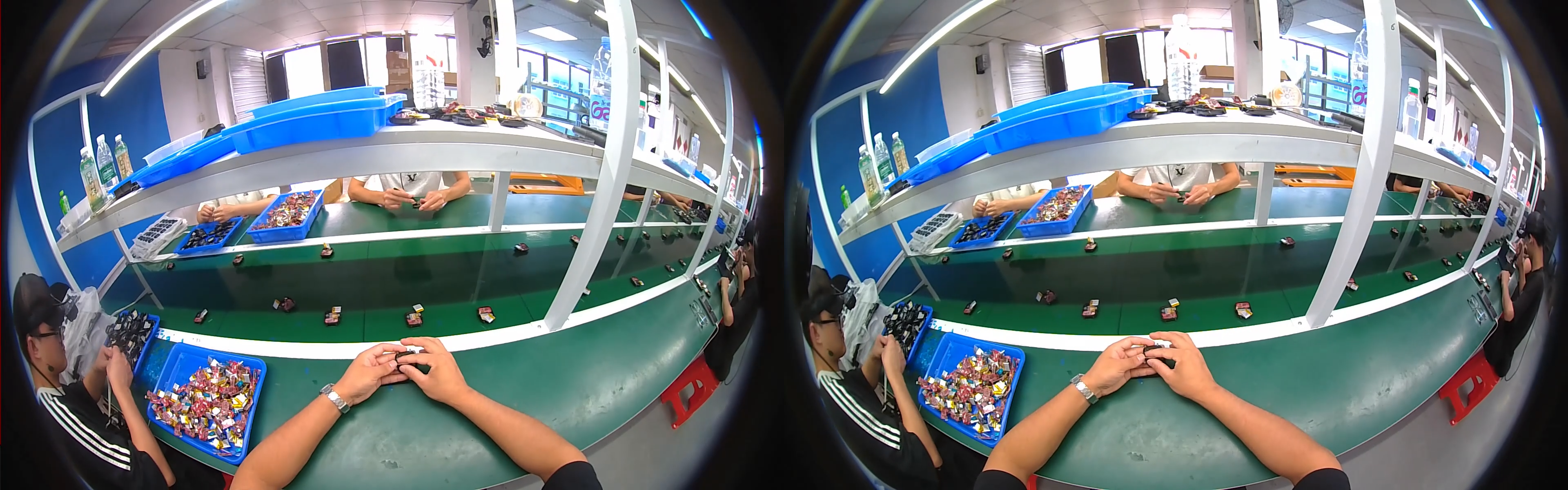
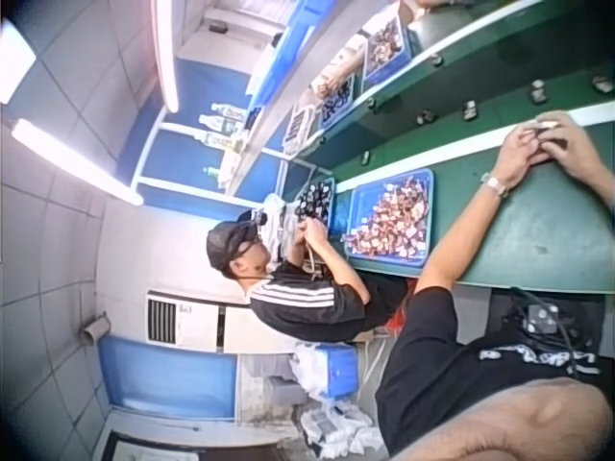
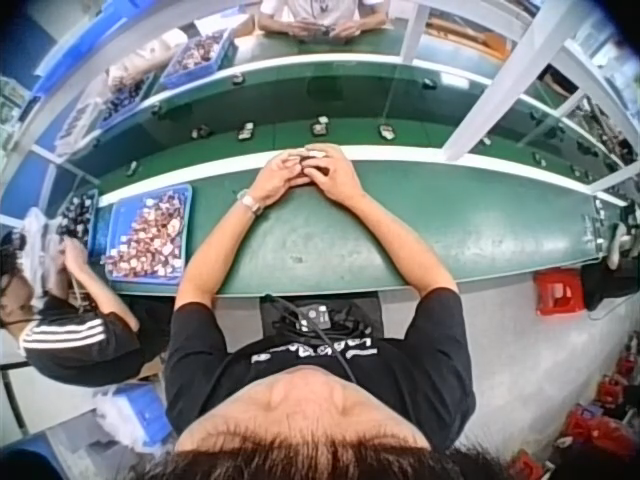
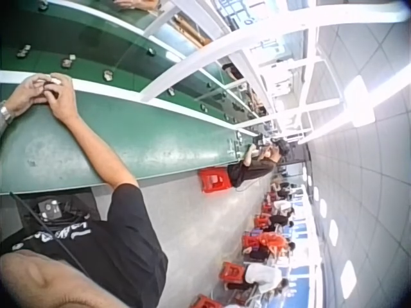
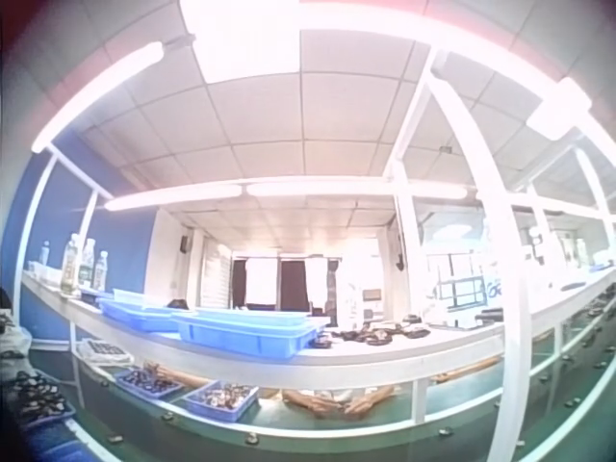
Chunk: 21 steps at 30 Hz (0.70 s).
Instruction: Assembling small toy vehicles on a factory assembly line by attaching parts and placing them on the conveyor belt.
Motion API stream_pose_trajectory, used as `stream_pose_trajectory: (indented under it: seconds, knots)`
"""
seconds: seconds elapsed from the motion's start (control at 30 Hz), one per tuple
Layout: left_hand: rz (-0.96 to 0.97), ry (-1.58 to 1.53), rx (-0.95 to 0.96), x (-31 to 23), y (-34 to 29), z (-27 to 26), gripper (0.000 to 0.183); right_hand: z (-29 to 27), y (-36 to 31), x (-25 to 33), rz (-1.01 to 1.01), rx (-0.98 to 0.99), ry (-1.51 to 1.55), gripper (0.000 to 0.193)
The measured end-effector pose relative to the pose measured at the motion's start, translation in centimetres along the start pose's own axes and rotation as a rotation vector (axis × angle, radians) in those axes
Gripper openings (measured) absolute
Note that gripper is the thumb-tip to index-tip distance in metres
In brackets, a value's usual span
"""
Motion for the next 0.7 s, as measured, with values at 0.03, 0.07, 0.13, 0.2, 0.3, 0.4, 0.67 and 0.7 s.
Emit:
stream_pose_trajectory:
  seconds: [0.03, 0.07, 0.13, 0.2, 0.3, 0.4, 0.67, 0.7]
  knots:
    - [0.013, -0.014, -0.013, -0.1, 0.0, 0.1, 0.027, 0.1, 0.0, 0.0, 0.001, -0.004, 0.004, 0.016]
    - [0.026, -0.029, -0.026, -0.1, 0.0, 0.1, 0.027, 0.1, 0.0, 0.0, 0.002, -0.007, 0.008, 0.017]
    - [0.049, -0.021, -0.036, 0.4, -0.1, -0.5, 0.027, 0.4, 0.1, 0.4, -0.013, -0.011, 0.005, 0.018]
    - [0.072, -0.013, -0.042, 0.4, 0.0, -0.7, 0.027, 0.4, 0.1, 0.5, -0.028, -0.017, -0.001, 0.019]
    - [0.077, -0.107, -0.012, 0.1, 0.2, -0.3, 0.027, 0.1, 0.1, 0.5, -0.023, -0.043, -0.04, 0.019]
    - [0.049, -0.13, -0.021, 0.3, 0.1, -0.4, 0.026, 0.0, 0.2, 0.6, 0.028, -0.017, 0.006, 0.019]
    - [0.106, -0.094, -0.034, -0.1, 0.1, -0.2, 0.027, -0.2, 0.1, 1.3, -0.115, -0.185, -0.061, 0.019]
    - [0.108, -0.094, -0.036, -0.2, 0.1, -0.1, 0.027, -0.3, 0.1, 1.5, -0.117, -0.182, -0.061, 0.019]
Point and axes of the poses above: each hand's wrist, its own y-axis towards the middle knuckle, its own z-axis out of the palm, x = y × z, the point moved 4 cm from there along y, towards the middle knuckle, and after that the axes turned 14 degrees about z, right-handed, at the moved point
